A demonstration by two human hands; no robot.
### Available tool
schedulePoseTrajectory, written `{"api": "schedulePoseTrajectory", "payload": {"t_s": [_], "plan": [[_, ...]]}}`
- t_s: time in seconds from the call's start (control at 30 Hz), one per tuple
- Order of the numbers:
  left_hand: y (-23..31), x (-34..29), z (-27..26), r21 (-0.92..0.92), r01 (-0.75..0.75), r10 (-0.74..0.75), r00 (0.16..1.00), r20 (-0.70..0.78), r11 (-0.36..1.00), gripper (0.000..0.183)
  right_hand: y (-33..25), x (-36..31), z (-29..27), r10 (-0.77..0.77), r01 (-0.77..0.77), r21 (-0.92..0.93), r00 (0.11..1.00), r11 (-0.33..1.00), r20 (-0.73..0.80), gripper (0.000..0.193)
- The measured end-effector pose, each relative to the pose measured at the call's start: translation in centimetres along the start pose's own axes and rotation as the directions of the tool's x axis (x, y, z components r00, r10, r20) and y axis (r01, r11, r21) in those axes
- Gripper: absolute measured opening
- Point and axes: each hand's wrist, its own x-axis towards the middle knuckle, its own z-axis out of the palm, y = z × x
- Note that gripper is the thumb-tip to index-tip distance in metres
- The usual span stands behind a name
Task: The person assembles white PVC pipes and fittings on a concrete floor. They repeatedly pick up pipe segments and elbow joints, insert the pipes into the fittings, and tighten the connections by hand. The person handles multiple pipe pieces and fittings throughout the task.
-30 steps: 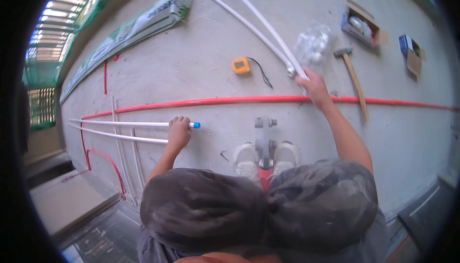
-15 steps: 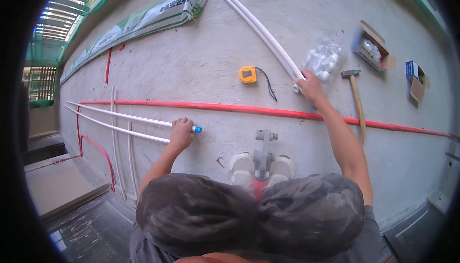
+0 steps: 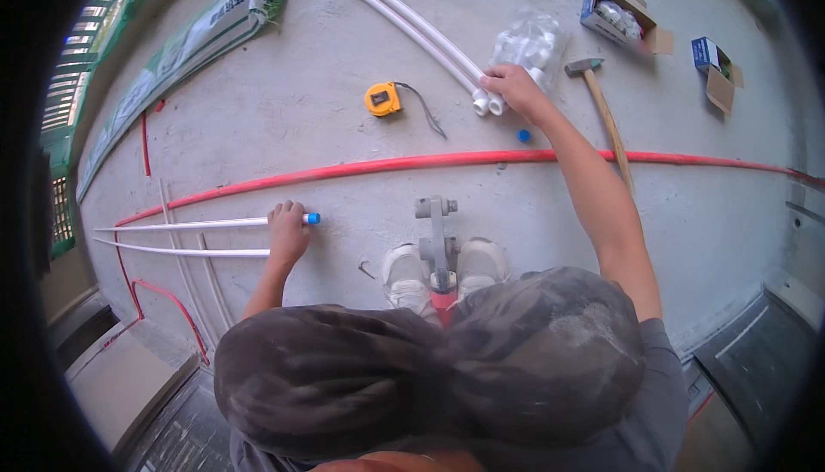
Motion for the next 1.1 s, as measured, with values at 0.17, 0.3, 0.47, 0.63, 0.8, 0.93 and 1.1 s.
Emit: {"api": "schedulePoseTrajectory", "payload": {"t_s": [0.17,0.3,0.47,0.63,0.8,0.93,1.1], "plan": [[0.3,0.3,-0.1,0.031,0.017,-0.017,1.000,0.002,0.999,0.013,-0.3,-0.3,-0.4,-0.078,0.075,0.033,0.993,0.997,0.090,0.036],[0.3,0.3,-0.1,0.018,0.021,-0.021,1.000,-0.001,1.000,0.014,0.6,0.5,0.7,-0.228,0.228,-0.060,0.974,0.972,0.005,0.038],[0.0,0.5,1.0,-0.008,0.046,-0.046,0.996,-0.073,0.999,0.012,1.9,1.3,2.7,-0.351,0.328,-0.221,0.934,0.919,-0.072,0.036],[0.3,0.8,0.6,-0.020,0.053,-0.055,0.993,-0.109,0.998,0.012,1.9,1.4,3.1,-0.342,0.323,-0.187,0.936,0.928,-0.083,0.033],[0.4,1.0,1.2,-0.047,0.048,-0.054,0.988,-0.142,0.998,0.011,2.3,1.6,2.9,-0.312,0.301,-0.124,0.946,0.945,-0.082,0.031],[0.4,1.0,1.4,-0.051,0.042,-0.049,0.988,-0.149,0.998,0.010,1.9,1.4,2.6,-0.263,0.258,-0.074,0.963,0.963,-0.062,0.033],[0.4,1.0,1.4,-0.060,0.052,-0.061,0.987,-0.149,0.997,0.010,-0.2,0.7,2.4,-0.203,0.200,-0.200,0.979,0.959,0.004,0.038]]}}
